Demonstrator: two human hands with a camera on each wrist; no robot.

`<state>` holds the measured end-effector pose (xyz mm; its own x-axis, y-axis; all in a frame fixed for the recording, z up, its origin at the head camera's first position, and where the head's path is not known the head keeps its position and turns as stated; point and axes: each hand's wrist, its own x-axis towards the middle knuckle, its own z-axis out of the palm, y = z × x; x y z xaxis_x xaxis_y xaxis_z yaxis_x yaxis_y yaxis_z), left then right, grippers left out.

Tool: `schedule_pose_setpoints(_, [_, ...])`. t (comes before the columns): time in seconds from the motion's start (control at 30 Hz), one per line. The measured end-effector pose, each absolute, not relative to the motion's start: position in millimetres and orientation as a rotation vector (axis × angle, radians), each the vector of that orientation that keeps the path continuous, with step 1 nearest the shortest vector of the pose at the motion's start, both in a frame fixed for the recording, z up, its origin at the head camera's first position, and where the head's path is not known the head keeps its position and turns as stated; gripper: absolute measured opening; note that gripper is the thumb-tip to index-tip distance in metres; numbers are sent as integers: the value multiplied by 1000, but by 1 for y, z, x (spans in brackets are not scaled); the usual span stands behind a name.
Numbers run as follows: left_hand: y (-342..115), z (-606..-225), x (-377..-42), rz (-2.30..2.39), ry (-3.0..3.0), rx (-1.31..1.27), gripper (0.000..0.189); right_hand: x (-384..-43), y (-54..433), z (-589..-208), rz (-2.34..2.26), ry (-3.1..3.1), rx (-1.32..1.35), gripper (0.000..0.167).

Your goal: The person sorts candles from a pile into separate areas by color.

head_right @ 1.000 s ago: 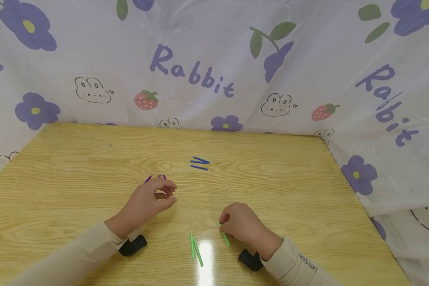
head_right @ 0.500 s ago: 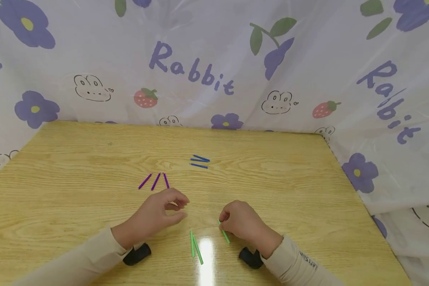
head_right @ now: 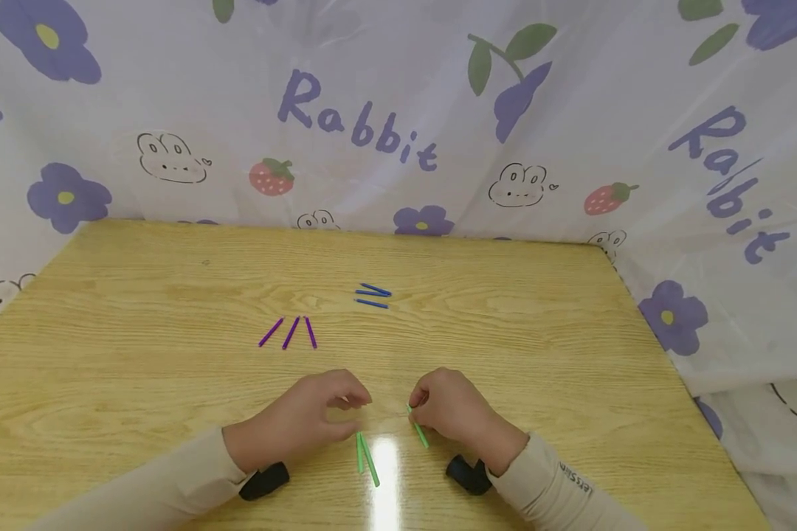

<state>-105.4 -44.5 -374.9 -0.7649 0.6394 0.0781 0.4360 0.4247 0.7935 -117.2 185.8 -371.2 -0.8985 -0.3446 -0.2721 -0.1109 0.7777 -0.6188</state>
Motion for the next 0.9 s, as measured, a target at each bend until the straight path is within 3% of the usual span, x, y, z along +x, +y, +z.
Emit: schedule_pose_setpoints(0.9, [-22,-368,-123,826,2353,1093,22,-119,185,-373,-857,2592,-342,7])
